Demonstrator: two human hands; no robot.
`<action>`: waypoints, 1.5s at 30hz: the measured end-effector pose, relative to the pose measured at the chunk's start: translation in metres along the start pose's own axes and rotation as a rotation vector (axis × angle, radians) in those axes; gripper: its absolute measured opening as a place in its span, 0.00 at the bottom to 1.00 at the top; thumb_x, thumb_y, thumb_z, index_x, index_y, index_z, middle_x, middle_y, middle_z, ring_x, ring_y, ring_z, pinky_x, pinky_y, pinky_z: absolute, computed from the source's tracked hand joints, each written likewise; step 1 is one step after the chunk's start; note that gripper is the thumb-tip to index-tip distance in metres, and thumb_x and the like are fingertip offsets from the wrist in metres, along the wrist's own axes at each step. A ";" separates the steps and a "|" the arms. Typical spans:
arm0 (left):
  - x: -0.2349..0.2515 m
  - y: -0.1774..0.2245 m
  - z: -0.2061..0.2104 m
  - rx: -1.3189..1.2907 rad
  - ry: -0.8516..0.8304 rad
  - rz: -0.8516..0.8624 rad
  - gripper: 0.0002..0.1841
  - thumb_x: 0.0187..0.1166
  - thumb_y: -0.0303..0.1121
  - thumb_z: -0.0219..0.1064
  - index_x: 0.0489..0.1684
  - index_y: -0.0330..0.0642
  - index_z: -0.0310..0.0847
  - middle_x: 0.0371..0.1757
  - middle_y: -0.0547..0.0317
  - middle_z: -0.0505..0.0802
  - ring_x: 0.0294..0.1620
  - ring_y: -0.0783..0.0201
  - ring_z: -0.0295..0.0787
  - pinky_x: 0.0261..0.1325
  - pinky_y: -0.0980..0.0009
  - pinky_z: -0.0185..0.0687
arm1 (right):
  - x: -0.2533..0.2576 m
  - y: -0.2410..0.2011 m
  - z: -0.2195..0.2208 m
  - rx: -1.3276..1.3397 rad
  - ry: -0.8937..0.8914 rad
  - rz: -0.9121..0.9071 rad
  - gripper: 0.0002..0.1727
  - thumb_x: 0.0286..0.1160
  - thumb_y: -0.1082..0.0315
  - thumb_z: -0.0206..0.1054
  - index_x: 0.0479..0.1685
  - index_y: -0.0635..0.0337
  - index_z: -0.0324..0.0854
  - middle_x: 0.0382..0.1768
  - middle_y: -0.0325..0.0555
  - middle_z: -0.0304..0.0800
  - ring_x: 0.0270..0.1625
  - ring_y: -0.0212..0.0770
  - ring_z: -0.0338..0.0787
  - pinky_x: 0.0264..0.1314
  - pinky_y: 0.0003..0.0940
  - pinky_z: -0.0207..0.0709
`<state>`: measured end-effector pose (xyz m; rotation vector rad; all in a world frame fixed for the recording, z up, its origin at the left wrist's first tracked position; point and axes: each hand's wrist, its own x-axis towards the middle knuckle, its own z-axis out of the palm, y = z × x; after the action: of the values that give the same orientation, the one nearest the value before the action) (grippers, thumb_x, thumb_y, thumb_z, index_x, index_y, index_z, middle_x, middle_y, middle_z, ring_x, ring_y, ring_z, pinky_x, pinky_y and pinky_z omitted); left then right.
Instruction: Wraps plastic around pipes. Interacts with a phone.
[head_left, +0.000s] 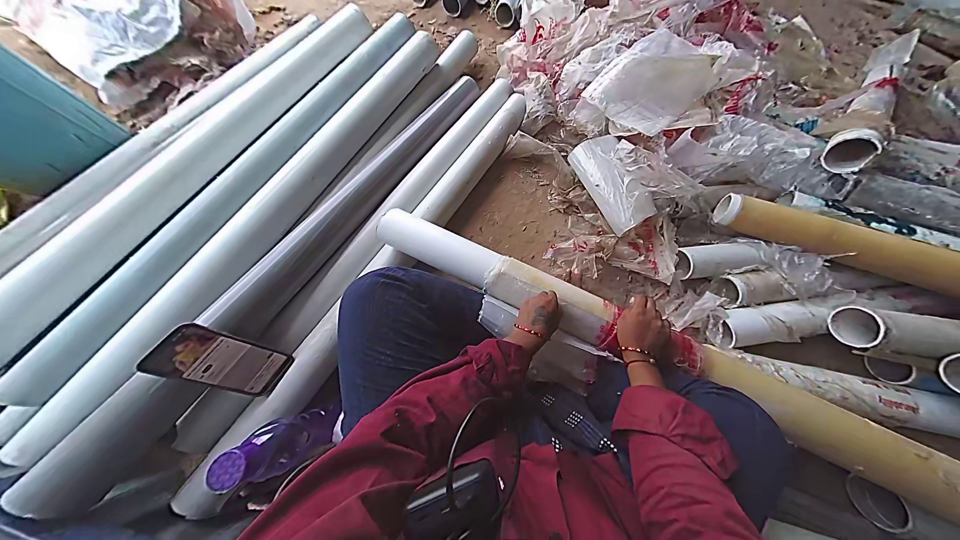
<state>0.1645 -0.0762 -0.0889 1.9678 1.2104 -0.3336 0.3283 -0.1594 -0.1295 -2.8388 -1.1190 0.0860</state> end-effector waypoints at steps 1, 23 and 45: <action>0.001 -0.001 0.001 0.005 0.007 0.003 0.21 0.92 0.34 0.50 0.70 0.24 0.75 0.72 0.31 0.84 0.76 0.39 0.81 0.76 0.45 0.73 | 0.000 0.000 0.001 0.004 0.013 -0.004 0.20 0.90 0.71 0.50 0.67 0.72 0.82 0.65 0.69 0.87 0.64 0.68 0.90 0.66 0.64 0.74; 0.001 -0.020 0.012 -0.234 0.197 -0.138 0.19 0.91 0.31 0.52 0.71 0.23 0.71 0.66 0.32 0.86 0.65 0.48 0.89 0.71 0.58 0.80 | 0.001 0.001 0.004 0.028 0.078 -0.030 0.21 0.89 0.69 0.49 0.63 0.74 0.84 0.60 0.70 0.90 0.60 0.67 0.92 0.64 0.63 0.76; -0.002 -0.010 0.013 -0.082 0.158 -0.126 0.23 0.92 0.35 0.53 0.74 0.22 0.69 0.72 0.29 0.82 0.74 0.42 0.83 0.77 0.53 0.74 | 0.001 0.001 0.004 0.035 0.036 -0.005 0.21 0.91 0.69 0.49 0.67 0.74 0.82 0.63 0.70 0.88 0.62 0.67 0.91 0.66 0.63 0.74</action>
<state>0.1574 -0.0850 -0.1005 1.8795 1.4306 -0.1913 0.3292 -0.1597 -0.1341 -2.7957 -1.1065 0.0533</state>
